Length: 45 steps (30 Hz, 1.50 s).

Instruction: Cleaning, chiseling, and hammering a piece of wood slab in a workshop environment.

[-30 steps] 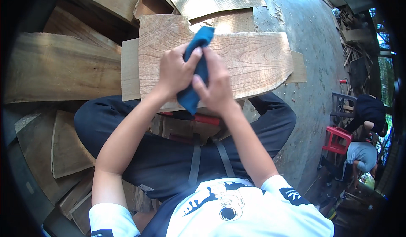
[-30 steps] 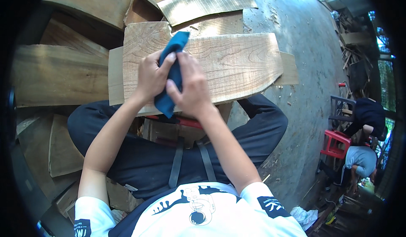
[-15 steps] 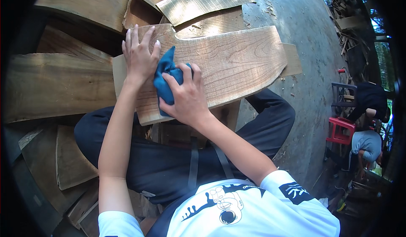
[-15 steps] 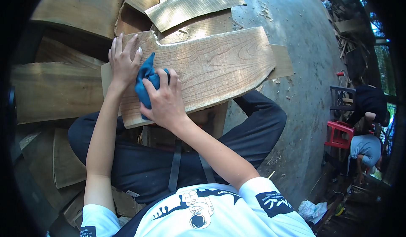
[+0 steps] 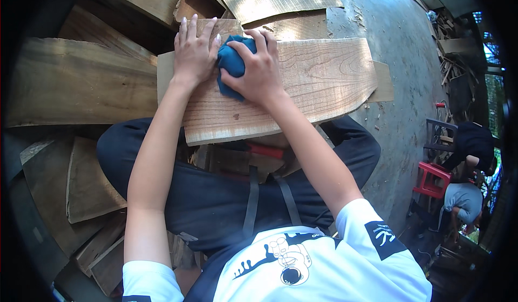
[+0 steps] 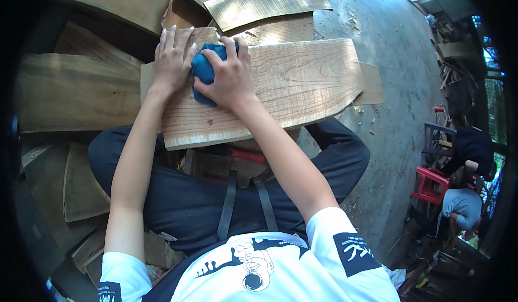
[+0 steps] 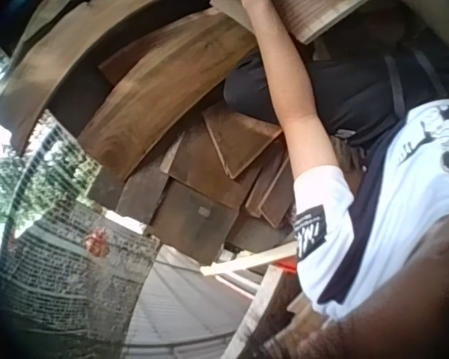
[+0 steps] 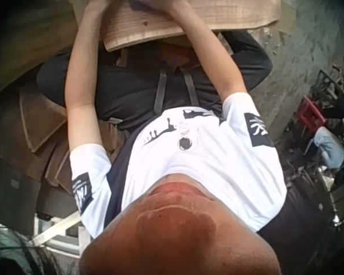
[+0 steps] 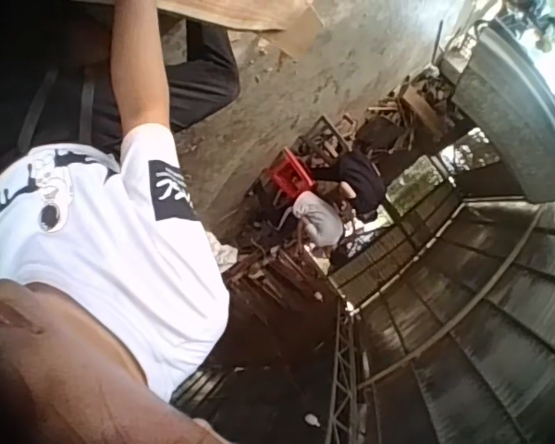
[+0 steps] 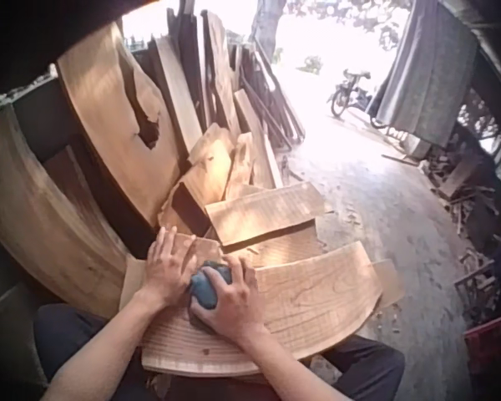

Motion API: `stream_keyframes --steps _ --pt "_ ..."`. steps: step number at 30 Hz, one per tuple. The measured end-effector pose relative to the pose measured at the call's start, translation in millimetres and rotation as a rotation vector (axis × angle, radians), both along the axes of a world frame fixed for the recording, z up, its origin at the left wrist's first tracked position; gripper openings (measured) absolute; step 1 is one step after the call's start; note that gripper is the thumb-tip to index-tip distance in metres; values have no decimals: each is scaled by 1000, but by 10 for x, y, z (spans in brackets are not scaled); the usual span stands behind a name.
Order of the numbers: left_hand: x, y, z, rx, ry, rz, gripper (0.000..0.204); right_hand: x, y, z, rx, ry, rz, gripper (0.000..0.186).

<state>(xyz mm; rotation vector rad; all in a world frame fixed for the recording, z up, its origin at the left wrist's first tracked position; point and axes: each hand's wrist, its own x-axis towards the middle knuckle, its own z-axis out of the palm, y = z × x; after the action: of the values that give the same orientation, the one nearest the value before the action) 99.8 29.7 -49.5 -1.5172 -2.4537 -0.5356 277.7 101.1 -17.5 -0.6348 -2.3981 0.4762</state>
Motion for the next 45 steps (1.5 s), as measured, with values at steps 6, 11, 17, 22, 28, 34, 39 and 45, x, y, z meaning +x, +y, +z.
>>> stream_keyframes --steps 6,11,17,22,28,34,39,45 --pt "-86 -50 29 16 -48 -41 51 293 -235 -12 -88 32 136 42" --pt "12 -2 69 -20 -8 59 50 757 -642 64 -146 -11 164 42" --pt "-232 -6 116 353 -220 -62 37 -217 -168 -15 -70 76 120 45" --pt "-130 -34 164 470 -619 -81 40 -677 180 -96 25 74 49 46" --pt "-200 -106 128 463 -411 -140 56 34 -335 -27 -79 43 158 43" --pt "-277 -105 179 412 -369 -166 62 -2 -422 2 -50 -6 216 47" --pt "-401 -80 251 604 -613 -97 60 -1020 256 29 43 58 81 50" --pt "207 -351 451 381 -494 -237 49 -760 696 -19 -538 105 542 60"
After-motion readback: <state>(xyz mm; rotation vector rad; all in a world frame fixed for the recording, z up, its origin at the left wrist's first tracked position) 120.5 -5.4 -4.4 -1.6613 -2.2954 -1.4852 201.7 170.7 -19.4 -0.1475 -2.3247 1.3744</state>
